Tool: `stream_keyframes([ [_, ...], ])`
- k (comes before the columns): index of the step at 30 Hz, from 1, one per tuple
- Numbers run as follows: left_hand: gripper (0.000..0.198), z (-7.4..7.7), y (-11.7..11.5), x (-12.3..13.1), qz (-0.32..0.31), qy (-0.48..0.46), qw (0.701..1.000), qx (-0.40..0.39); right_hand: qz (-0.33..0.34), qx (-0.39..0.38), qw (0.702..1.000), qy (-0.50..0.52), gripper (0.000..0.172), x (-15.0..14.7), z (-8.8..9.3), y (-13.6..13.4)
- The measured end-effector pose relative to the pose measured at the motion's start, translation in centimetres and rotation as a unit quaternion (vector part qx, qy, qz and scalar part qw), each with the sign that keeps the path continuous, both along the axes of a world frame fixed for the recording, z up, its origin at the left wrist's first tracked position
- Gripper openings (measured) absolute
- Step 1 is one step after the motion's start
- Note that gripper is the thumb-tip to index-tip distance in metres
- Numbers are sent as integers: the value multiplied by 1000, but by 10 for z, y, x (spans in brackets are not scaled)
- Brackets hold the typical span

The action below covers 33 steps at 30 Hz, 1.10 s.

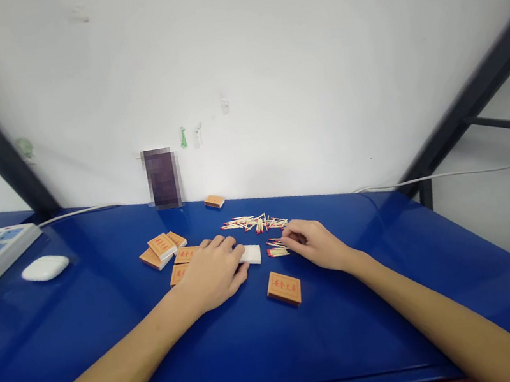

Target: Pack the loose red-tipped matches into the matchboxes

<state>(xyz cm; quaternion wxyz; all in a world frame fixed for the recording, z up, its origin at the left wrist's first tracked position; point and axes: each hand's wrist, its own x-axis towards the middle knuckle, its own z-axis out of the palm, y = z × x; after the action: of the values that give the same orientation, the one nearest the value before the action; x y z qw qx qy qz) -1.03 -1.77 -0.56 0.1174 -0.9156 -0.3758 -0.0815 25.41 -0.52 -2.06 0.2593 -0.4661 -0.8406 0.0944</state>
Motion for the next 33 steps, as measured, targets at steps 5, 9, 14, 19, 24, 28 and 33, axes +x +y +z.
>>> stream_keyframes([
  [5, 22, 0, 0, 1, 1, 2, 1000, 2, -10, 30, 999, -14, 16, 3, 0, 1],
  [9, 21, 0, 0, 1, 0, -1, 1000, 4, 14, 30, 999, -38, 19, -1, 2, -3],
  [14, 21, 1, 0, 1, -1, -6, 1000, 1, 36, 34, 997, -63, 23, -9, 6, -10],
  [19, 22, 1, -1, 2, 5, -3, 1000, -6, 51, 35, 994, -91, 35, -11, 9, -14],
  [24, 20, 0, 0, 1, -1, -19, 1000, -12, 74, 26, 989, -121, 37, -12, 9, -13],
  [28, 20, -2, 0, 0, -1, -27, 999, -18, 72, 30, 992, -99, 30, -13, 7, -11],
  [33, 20, -2, 0, 0, 3, -21, 1000, -13, 57, 38, 994, -80, 31, -12, 8, -13],
])
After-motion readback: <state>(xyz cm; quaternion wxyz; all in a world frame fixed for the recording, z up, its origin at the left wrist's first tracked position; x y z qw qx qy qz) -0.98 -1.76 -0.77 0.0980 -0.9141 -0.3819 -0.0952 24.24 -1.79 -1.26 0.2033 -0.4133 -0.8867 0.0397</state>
